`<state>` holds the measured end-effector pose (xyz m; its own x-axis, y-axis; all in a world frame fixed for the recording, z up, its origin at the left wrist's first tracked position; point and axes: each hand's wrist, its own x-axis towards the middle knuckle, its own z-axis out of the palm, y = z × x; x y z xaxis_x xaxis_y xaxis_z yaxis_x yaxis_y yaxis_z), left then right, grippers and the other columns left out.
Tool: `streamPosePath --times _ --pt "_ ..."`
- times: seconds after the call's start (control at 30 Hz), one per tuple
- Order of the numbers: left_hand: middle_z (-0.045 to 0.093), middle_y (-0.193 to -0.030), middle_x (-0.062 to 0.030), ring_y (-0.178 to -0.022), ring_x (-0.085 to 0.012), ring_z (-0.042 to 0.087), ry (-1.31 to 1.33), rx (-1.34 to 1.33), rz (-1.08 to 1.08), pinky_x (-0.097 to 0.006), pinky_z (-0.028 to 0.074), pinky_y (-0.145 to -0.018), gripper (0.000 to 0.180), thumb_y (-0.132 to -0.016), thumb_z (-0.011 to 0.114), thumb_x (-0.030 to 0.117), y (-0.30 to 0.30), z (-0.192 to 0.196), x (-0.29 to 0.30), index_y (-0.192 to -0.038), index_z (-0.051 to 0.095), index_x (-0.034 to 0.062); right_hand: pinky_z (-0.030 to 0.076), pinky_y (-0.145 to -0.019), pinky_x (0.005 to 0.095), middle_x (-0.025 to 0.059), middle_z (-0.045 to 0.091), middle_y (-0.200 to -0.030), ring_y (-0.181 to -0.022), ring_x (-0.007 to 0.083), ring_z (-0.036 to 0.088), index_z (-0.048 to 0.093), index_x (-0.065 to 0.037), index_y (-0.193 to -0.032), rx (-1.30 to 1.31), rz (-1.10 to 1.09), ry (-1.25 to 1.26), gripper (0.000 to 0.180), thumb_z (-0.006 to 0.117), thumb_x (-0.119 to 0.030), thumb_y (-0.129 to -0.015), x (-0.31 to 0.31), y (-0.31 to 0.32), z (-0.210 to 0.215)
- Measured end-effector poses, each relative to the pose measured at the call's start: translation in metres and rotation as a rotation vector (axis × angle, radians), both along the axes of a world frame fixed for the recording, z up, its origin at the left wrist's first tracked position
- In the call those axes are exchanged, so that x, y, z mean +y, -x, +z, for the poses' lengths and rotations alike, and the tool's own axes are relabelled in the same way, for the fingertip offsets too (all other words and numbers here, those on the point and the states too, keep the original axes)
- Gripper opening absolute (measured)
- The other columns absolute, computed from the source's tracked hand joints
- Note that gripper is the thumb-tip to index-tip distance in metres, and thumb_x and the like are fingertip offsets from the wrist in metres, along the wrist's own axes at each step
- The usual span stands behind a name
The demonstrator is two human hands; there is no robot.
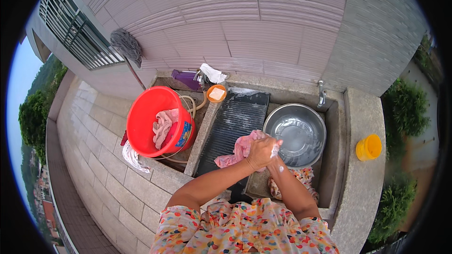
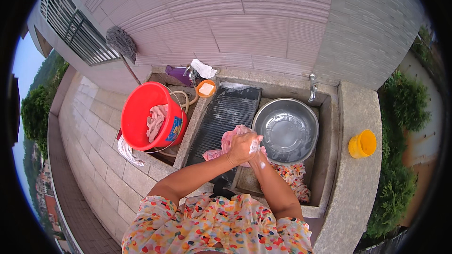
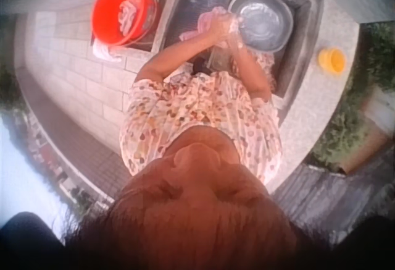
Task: The person washes a pink cloth and a patterned garment by hand in a basin, scrubbing them against a washboard with soap and rinsing them in a sink.
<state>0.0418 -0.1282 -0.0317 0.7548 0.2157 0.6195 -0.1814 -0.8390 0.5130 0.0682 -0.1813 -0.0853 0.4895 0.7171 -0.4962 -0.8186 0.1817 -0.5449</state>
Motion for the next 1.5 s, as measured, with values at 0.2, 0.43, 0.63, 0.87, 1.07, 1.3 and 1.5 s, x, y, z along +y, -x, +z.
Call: streamPosePath --times 0.2,0.43,0.63,0.87,1.07,1.3,1.5 --pt "0.057 -0.071 -0.0208 -0.068 -0.0408 0.056 0.032 0.329 0.333 -0.045 0.045 -0.057 0.029 -0.086 0.054 0.026 -0.005 0.009 0.074 -0.074 0.051 -0.0003 0.043 -0.057 0.0300 0.0014 0.051 -0.071 -0.065 0.0140 0.050 0.056 -0.003 -0.080 -0.352 0.023 0.331 0.035 0.053 -0.037 -0.088 -0.011 -0.027 0.008" --pt "0.055 -0.081 -0.0095 -0.088 -0.0316 0.055 -0.546 0.728 -0.066 -0.040 0.047 -0.069 0.018 -0.068 0.066 0.018 0.021 0.033 0.088 -0.075 0.058 0.0032 0.044 -0.070 0.0281 0.0088 0.054 -0.098 -0.086 0.0146 0.052 0.038 -0.002 -0.115 -0.898 -0.044 0.208 0.062 0.070 -0.037 -0.074 -0.013 -0.076 -0.016" --pt "0.061 -0.090 -0.0085 -0.083 -0.0248 0.056 0.094 0.573 -0.128 -0.035 0.047 -0.070 0.012 -0.058 0.064 0.000 0.023 0.048 0.116 -0.064 0.053 0.0020 0.046 -0.081 0.0360 0.0184 0.061 -0.105 -0.090 0.0322 0.060 0.038 -0.002 -0.128 -1.172 0.799 0.718 0.077 0.070 -0.032 -0.065 -0.030 -0.064 -0.042" --pt "0.055 -0.080 -0.0047 -0.077 -0.0135 0.057 1.468 0.063 0.026 -0.030 0.049 -0.065 0.013 -0.077 0.060 0.005 0.035 -0.007 0.123 -0.081 0.048 0.0074 0.044 -0.088 0.0379 0.0190 0.054 -0.116 -0.098 0.0279 0.056 0.042 0.011 -0.121 -0.094 -0.099 -0.597 0.056 0.058 -0.018 -0.075 -0.040 -0.046 -0.031" --pt "0.056 -0.080 -0.0077 -0.071 -0.0216 0.060 0.064 0.175 -0.277 -0.033 0.047 -0.054 0.021 -0.071 0.064 0.011 0.017 -0.003 -0.014 -0.085 0.049 0.0066 0.047 -0.084 0.0331 0.0108 0.058 -0.102 -0.088 0.0202 0.057 0.051 -0.002 -0.114 0.147 -0.142 -0.392 0.043 0.053 -0.036 -0.087 0.000 -0.032 -0.033" --pt "0.055 -0.057 -0.0113 -0.054 -0.0310 0.057 -0.076 0.160 0.213 -0.040 0.046 -0.051 0.026 -0.076 0.063 0.022 -0.007 -0.026 0.021 -0.059 0.051 0.0060 0.048 -0.068 0.0248 0.0031 0.056 -0.091 -0.086 0.0119 0.055 0.054 -0.012 -0.100 0.095 -0.179 0.031 0.030 0.037 -0.036 -0.094 0.015 0.000 -0.041" --pt "0.056 -0.059 -0.0143 -0.056 -0.0315 0.058 0.026 0.100 0.000 -0.041 0.044 -0.049 0.022 -0.077 0.062 0.018 0.005 -0.031 -0.007 -0.061 0.052 0.0050 0.050 -0.068 0.0269 0.0040 0.058 -0.090 -0.082 0.0141 0.057 0.055 -0.010 -0.099 0.251 -0.142 -0.275 0.025 0.043 -0.030 -0.092 0.000 -0.013 -0.047"
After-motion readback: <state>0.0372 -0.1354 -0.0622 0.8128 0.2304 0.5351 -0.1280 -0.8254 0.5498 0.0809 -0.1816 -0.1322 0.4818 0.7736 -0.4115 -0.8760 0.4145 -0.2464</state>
